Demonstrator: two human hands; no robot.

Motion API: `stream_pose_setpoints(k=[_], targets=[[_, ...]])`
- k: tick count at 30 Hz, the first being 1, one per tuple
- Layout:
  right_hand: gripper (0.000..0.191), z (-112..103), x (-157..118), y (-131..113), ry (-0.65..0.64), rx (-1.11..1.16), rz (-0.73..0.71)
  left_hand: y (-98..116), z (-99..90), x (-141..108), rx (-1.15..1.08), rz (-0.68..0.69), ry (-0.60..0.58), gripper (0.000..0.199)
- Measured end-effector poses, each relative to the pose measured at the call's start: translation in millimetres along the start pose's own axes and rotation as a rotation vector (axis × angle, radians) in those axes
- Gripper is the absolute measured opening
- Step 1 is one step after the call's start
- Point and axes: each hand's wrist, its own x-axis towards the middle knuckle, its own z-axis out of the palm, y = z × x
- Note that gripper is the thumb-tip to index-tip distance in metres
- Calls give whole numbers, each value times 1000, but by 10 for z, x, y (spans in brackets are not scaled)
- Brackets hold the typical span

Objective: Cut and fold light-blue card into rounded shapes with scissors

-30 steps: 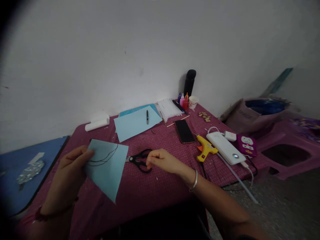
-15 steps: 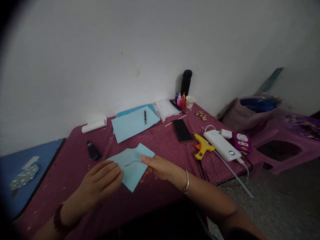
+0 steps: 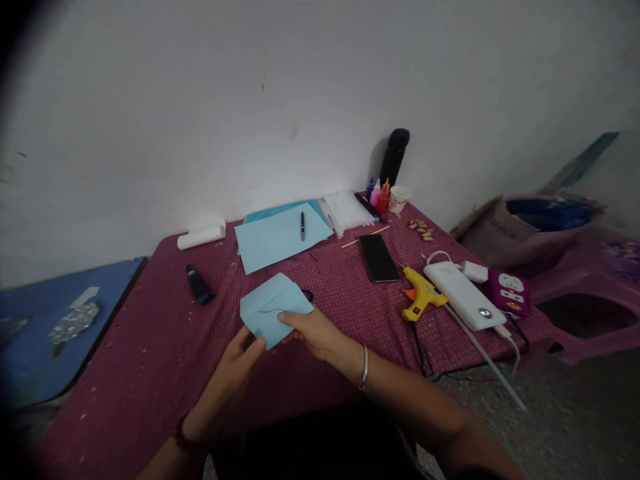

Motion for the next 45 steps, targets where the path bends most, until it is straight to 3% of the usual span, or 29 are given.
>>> stream_pose_setpoints(k=[3, 5, 7, 10, 13, 19, 22, 25, 28, 31, 34, 38, 42, 45], targets=[[38, -124, 21, -87, -68, -240, -79, 113, 30, 226, -114, -5, 58, 35], [37, -251, 4, -184, -102, -543, -228, 247, -53, 377, -151, 58, 121, 37], [36, -352, -34, -248, -76, -930, -401, 389, -182, 492, -75, 163, 195, 36], [37, -385, -66, -211, -87, -1423, -482, 515, -370, 587, 120, 272, 281, 32], [33, -303, -4, -96, -58, -1712, -501, 457, -484, 655, 141, 263, 302, 28], [40, -125, 223, -53, -107, -1974, -498, 237, -543, 748, -332, 71, 260, 29], [46, -102, 321, -108, -156, -1990, -479, 249, -583, 727, -434, -47, 227, 30], [42, -153, 346, -236, -140, -1866, -418, 278, -628, 695, -499, -80, 223, 29], [45, -255, 245, -428, -127, -1556, -320, 299, -646, 688, -600, -35, 270, 30], [63, -340, 73, -568, -273, -1209, -195, 330, -631, 701, -690, 81, 322, 32], [71, -398, -26, -519, -409, -991, -100, 356, -612, 699, -736, 130, 376, 31], [77, -460, 1, -252, -462, -754, -58, 365, -608, 658, -756, 124, 421, 28], [78, -377, 8, -157, -511, -765, -3, 390, -607, 615, -705, 145, 432, 30], [70, -221, -7, -214, -465, -868, -7, 404, -582, 589, -639, 177, 428, 31]])
